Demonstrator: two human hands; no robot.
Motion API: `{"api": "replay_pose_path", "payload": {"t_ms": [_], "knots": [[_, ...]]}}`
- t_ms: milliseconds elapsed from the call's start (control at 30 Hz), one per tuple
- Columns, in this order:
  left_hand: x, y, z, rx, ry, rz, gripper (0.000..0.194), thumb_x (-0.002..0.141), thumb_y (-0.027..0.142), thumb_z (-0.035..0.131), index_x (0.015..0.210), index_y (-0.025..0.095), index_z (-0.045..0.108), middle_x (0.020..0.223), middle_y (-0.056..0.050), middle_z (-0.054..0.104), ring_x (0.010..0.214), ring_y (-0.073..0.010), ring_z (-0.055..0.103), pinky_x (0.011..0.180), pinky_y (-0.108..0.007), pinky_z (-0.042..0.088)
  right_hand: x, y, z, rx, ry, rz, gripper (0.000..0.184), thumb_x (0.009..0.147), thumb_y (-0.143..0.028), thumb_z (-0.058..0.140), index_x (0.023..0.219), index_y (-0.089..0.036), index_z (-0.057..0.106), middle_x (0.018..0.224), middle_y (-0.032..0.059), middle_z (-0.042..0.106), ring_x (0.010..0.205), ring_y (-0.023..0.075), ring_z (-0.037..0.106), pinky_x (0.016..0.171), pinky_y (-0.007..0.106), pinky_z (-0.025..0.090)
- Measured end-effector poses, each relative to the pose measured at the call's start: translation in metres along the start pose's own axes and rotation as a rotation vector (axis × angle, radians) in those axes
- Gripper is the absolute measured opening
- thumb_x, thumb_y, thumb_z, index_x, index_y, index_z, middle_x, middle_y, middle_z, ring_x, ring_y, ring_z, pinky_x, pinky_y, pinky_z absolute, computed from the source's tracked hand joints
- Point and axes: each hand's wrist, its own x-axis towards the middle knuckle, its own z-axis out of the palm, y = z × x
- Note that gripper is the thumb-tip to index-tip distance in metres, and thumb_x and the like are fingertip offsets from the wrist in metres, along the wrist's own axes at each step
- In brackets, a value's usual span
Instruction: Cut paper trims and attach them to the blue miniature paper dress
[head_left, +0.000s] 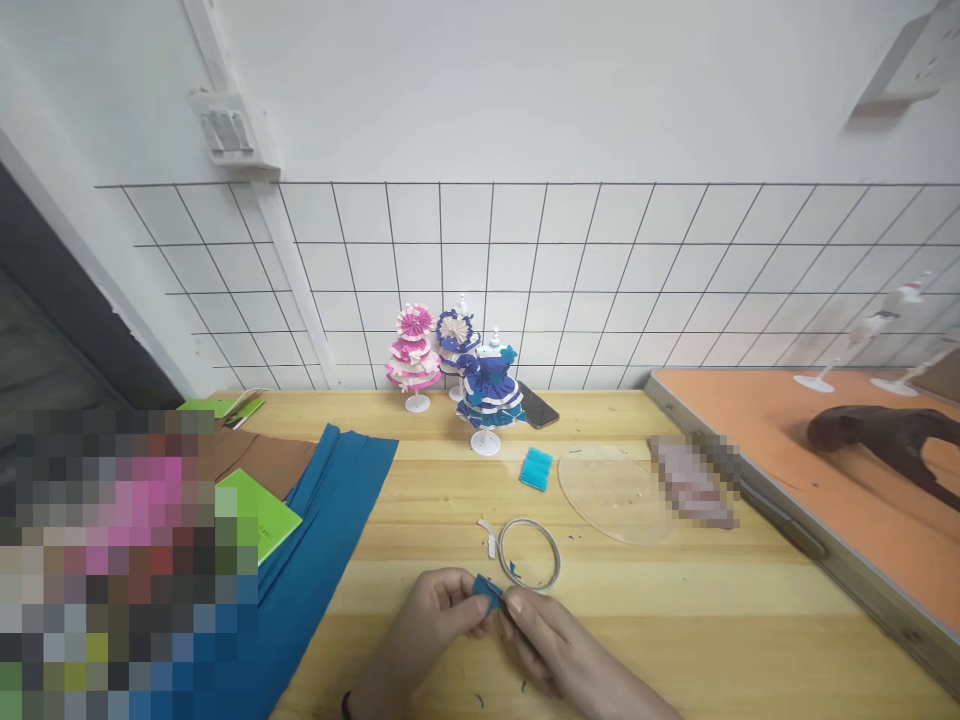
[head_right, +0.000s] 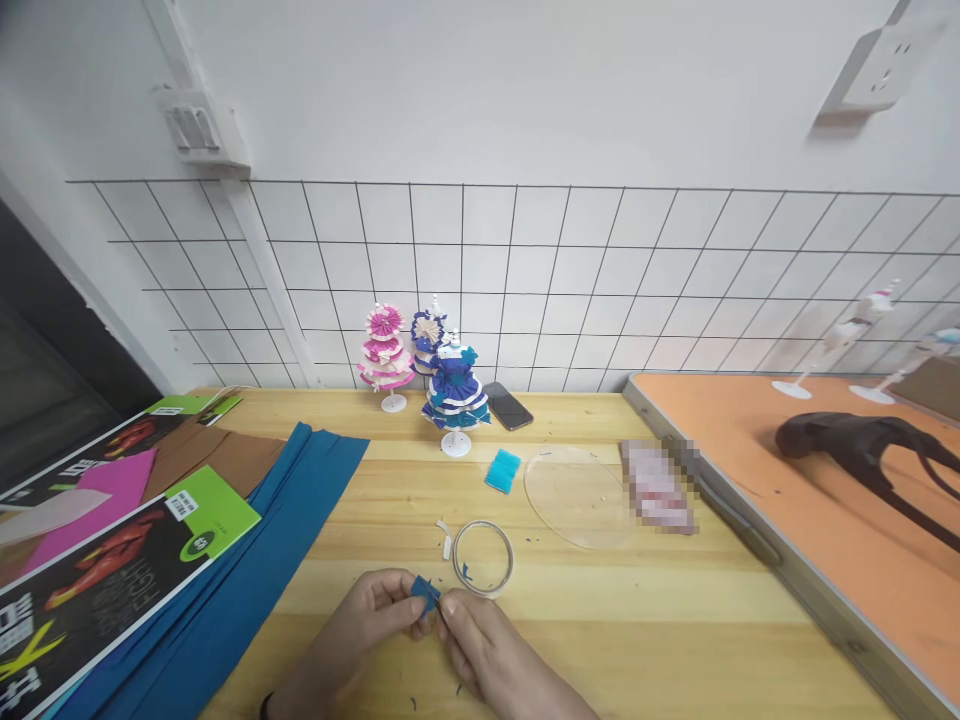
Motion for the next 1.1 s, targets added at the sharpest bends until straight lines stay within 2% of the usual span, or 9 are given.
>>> {"api": "replay_pose_path", "payload": {"t_ms": [267,467,867,1100], "knots": [[-0.0024,0.004,0.0007,-0.001,0.022,-0.013,0.024,0.069,0.034,0.061,0.062,0.011,0.063,0.058,-0.004,0.062,0.055,-0.0124,0.052,0.059,-0.025,0.041,-0.0002,-0.0043,0.0,0.03,-0.024,-0.024,0.042,0.089,-0.047,0.025,0.071,-0.017,0.047,0.052,-0.0071,0.031,0.046,0.0076,0.025,0.044,0.02,0.023],[0.0003,0.001,-0.0007,-0.002,0.033,0.006,0.026,0.069,0.036,0.062,0.062,0.011,0.063,0.058,-0.004,0.062,0.055,-0.0121,0.052,0.058,-0.025,0.041,-0.0009,-0.0051,0.0002,0.007,-0.016,-0.048,0.041,0.089,-0.047,0.026,0.069,-0.017,0.045,0.054,-0.0064,0.032,0.049,0.0082,0.027,0.047,0.021,0.026],[-0.0006,0.0021,-0.0017,-0.116,0.059,-0.011,0.037,0.075,0.044,0.052,0.068,0.01,0.064,0.066,-0.007,0.063,0.06,-0.0137,0.053,0.061,-0.026,0.041,0.0027,0.0028,-0.0015,0.031,-0.006,-0.013,0.04,0.088,-0.049,0.026,0.07,-0.018,0.043,0.055,-0.0071,0.029,0.046,0.0073,0.022,0.043,0.021,0.019],[0.0018,-0.0006,-0.0023,0.028,0.04,0.026,0.024,0.063,0.035,0.068,0.064,0.011,0.062,0.057,-0.003,0.062,0.053,-0.0106,0.051,0.055,-0.023,0.04,0.0034,0.0025,-0.0006,0.022,0.012,-0.016,0.04,0.088,-0.049,0.027,0.069,-0.018,0.043,0.056,-0.0066,0.03,0.048,0.0077,0.024,0.044,0.021,0.021]]}}
